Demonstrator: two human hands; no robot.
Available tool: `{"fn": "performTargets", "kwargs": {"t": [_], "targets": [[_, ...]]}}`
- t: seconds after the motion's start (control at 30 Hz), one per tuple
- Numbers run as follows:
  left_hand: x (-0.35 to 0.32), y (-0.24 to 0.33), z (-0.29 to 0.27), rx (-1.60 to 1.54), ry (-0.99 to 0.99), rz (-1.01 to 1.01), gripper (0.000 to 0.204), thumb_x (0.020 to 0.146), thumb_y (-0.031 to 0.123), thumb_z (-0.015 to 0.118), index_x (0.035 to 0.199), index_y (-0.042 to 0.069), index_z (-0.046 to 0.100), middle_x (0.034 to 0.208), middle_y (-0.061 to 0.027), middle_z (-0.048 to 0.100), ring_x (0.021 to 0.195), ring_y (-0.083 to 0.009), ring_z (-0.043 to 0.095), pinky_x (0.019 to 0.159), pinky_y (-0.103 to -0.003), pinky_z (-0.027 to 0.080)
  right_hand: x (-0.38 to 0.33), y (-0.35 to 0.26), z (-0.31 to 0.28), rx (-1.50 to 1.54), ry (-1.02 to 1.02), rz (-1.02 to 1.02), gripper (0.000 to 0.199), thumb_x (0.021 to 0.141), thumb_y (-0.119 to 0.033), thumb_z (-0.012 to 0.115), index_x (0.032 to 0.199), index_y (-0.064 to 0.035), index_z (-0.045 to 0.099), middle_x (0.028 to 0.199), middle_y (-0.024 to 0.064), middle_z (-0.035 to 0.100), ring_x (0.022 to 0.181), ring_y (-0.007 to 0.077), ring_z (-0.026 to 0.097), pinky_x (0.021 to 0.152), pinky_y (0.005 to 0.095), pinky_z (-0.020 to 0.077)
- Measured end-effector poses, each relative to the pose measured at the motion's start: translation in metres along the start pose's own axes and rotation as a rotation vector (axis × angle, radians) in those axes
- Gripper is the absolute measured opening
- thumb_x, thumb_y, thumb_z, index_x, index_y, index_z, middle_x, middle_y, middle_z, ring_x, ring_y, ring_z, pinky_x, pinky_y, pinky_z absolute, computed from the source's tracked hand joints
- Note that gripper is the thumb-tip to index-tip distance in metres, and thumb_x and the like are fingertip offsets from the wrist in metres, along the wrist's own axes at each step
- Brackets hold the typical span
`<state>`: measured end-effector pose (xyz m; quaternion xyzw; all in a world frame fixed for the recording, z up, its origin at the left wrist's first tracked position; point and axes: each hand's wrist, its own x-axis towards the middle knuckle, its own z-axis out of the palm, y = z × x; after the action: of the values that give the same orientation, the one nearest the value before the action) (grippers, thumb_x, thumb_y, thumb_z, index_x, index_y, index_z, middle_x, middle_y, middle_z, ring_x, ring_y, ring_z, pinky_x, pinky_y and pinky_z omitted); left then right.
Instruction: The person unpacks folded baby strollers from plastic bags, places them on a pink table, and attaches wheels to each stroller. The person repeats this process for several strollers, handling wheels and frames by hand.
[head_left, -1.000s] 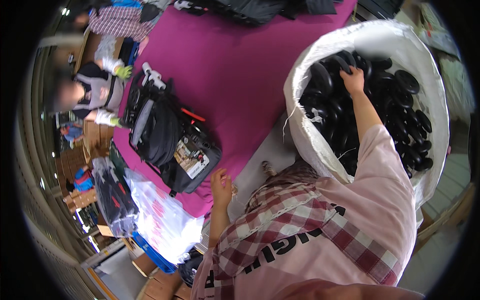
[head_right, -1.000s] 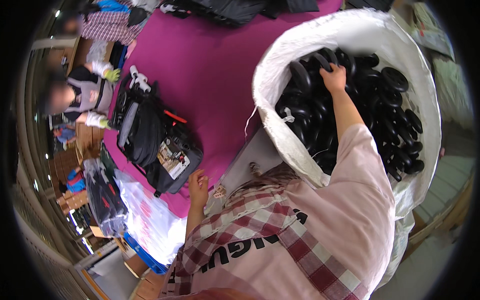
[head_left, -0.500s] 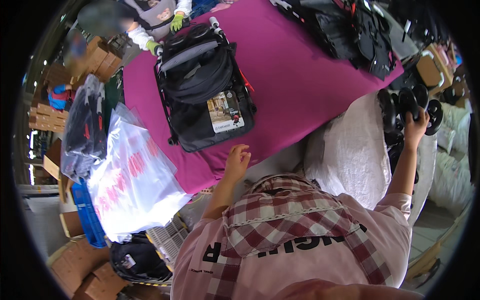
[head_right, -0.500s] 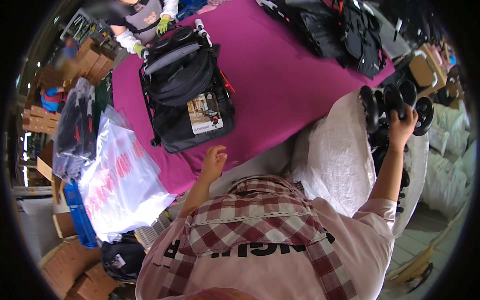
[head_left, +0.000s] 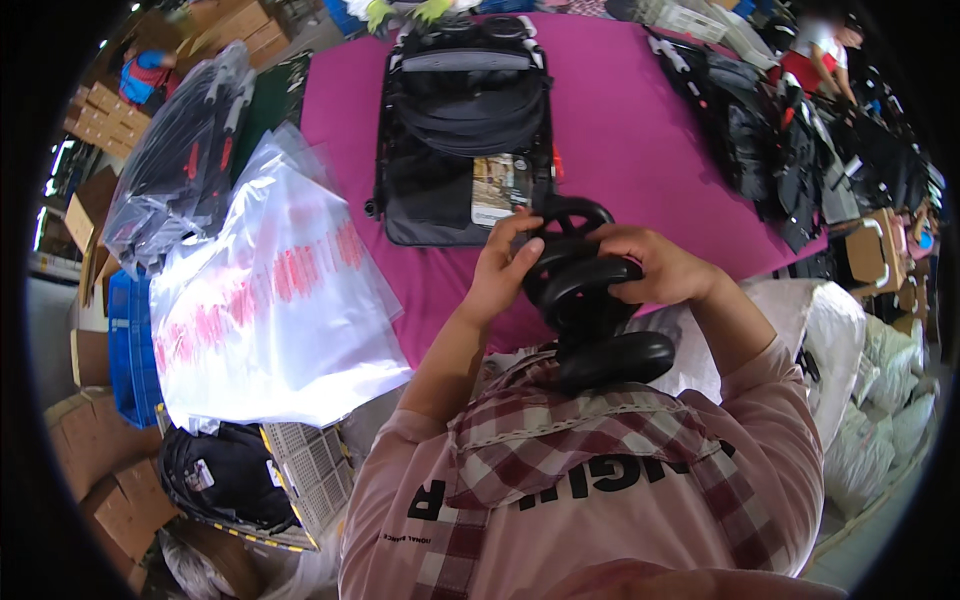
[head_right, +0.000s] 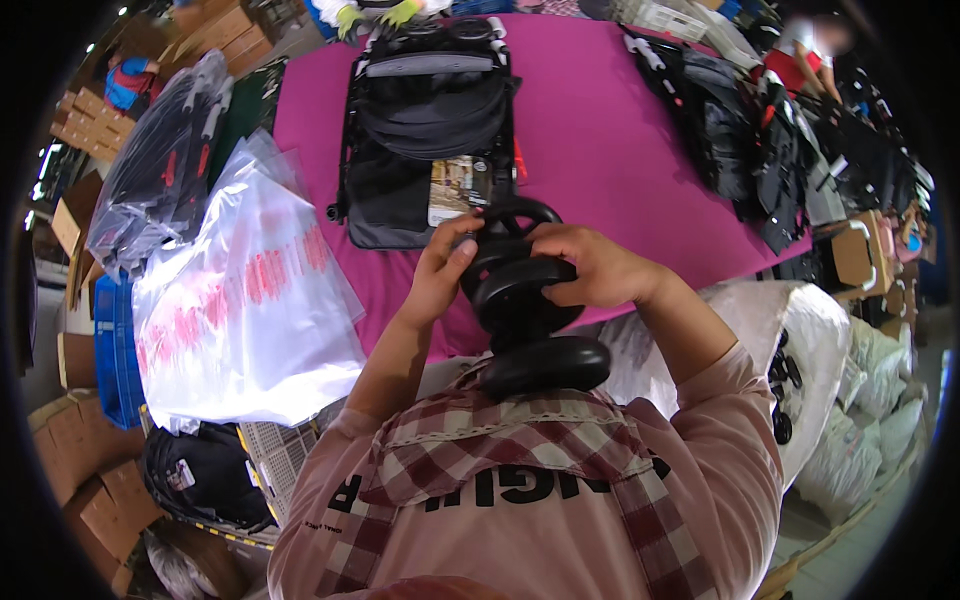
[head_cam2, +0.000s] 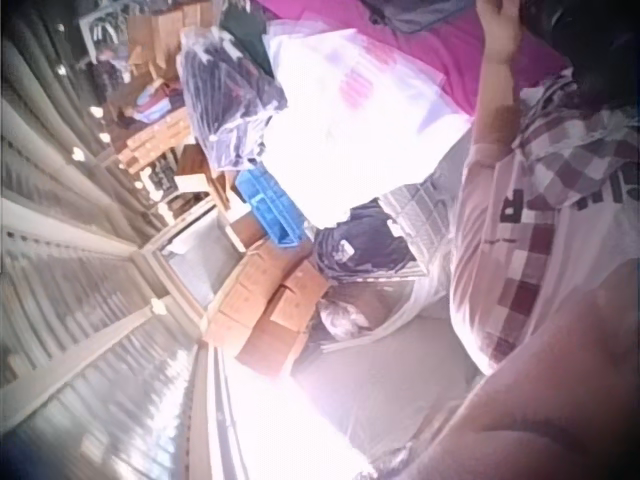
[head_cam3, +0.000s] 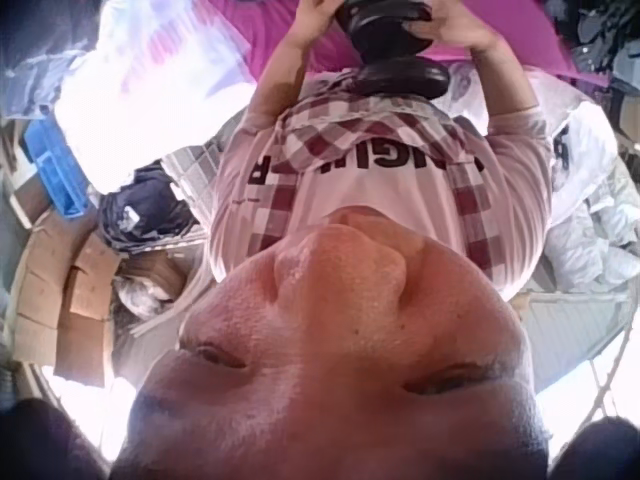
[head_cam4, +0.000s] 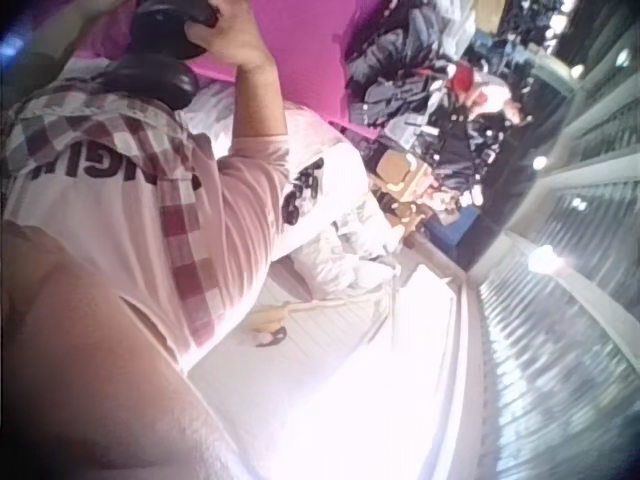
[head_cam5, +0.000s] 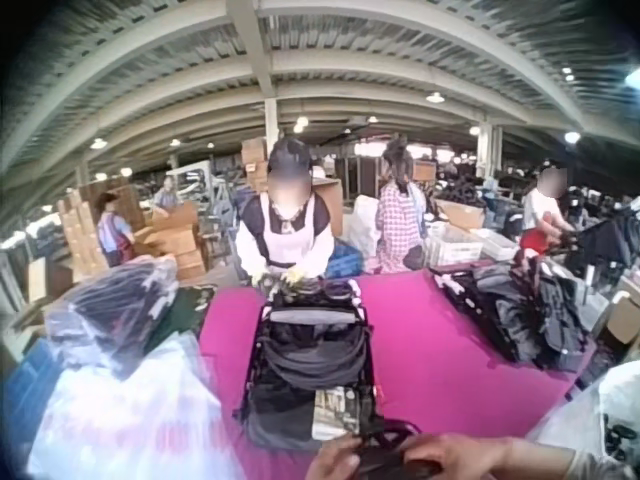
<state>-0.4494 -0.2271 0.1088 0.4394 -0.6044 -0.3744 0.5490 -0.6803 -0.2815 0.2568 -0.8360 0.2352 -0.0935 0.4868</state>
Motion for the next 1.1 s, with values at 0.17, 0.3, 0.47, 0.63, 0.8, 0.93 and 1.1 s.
{"fn": "performTargets", "kwargs": {"t": [0.17,0.3,0.47,0.63,0.8,0.93,1.1], "targets": [[-0.006,-0.01,-0.018,-0.221,-0.087,-0.283,0.034,0.097,0.029,0.055,0.118,0.002,0.055,0.125,-0.0121,0.055,0.117,-0.0208,0.048,0.102,-0.033,0.035,0.055,0.07,0.001,0.112,-0.055,-0.053,0.029,0.068,-0.009,0.069,0.094,0.0005,0.061,0.102,0.0124,0.06,0.09,0.0266,0.06,0.076,0.0337,0.0462],[0.028,-0.008,-0.048,-0.138,0.006,-0.5,0.036,0.099,0.029,0.053,0.119,-0.001,0.053,0.112,-0.0067,0.059,0.104,-0.0134,0.051,0.091,-0.028,0.041,0.122,0.105,-0.02,0.196,-0.138,-0.225,0.031,0.07,-0.007,0.067,0.101,0.0,0.062,0.109,0.0107,0.06,0.091,0.0216,0.06,0.077,0.0305,0.0453],[0.081,-0.01,-0.068,-0.113,0.213,-0.548,0.039,0.099,0.03,0.054,0.121,-0.003,0.052,0.103,-0.0055,0.06,0.096,-0.0138,0.054,0.087,-0.026,0.042,0.185,0.122,-0.073,0.688,-0.117,-0.141,0.04,0.08,-0.012,0.064,0.118,0.0006,0.059,0.102,0.0029,0.062,0.092,0.0122,0.057,0.085,0.0275,0.0454],[0.145,-0.011,-0.085,0.18,0.471,-0.445,0.034,0.097,0.027,0.058,0.112,-0.003,0.053,0.096,-0.0052,0.059,0.084,-0.0091,0.052,0.075,-0.024,0.042,0.226,0.156,-0.141,0.816,0.447,-0.132,0.023,0.084,-0.006,0.064,0.106,-0.0042,0.062,0.088,-0.0012,0.062,0.08,0.0062,0.056,0.075,0.0217,0.0454],[0.233,-0.043,-0.137,-0.452,0.689,-0.246,0.023,0.098,0.023,0.056,0.097,-0.001,0.055,0.084,-0.0053,0.056,0.077,-0.0131,0.053,0.071,-0.03,0.047,0.279,0.183,-0.155,0.736,1.117,-0.199,0.02,0.081,-0.001,0.067,0.097,-0.0029,0.057,0.085,-0.0014,0.06,0.077,0.0054,0.054,0.072,0.0219,0.0452],[0.276,-0.091,-0.132,-0.563,0.769,-0.45,0.018,0.093,0.013,0.061,0.107,0.005,0.054,0.09,-0.0055,0.054,0.087,-0.0172,0.053,0.082,-0.038,0.05,0.314,0.229,-0.117,-0.144,1.023,-0.006,0.027,0.077,0.003,0.061,0.102,-0.0032,0.055,0.097,0.0139,0.063,0.088,0.0313,0.062,0.082,0.0365,0.0489],[0.259,-0.163,-0.151,-0.286,0.723,-0.699,0.043,0.084,0.017,0.074,0.119,0.004,0.052,0.103,-0.0089,0.059,0.092,-0.0252,0.057,0.08,-0.045,0.051,0.297,0.274,-0.099,-0.878,0.591,-0.158,0.022,0.083,-0.007,0.057,0.105,-0.0112,0.061,0.139,0.0032,0.047,0.132,0.0327,0.039,0.107,0.0502,0.0337]]}}
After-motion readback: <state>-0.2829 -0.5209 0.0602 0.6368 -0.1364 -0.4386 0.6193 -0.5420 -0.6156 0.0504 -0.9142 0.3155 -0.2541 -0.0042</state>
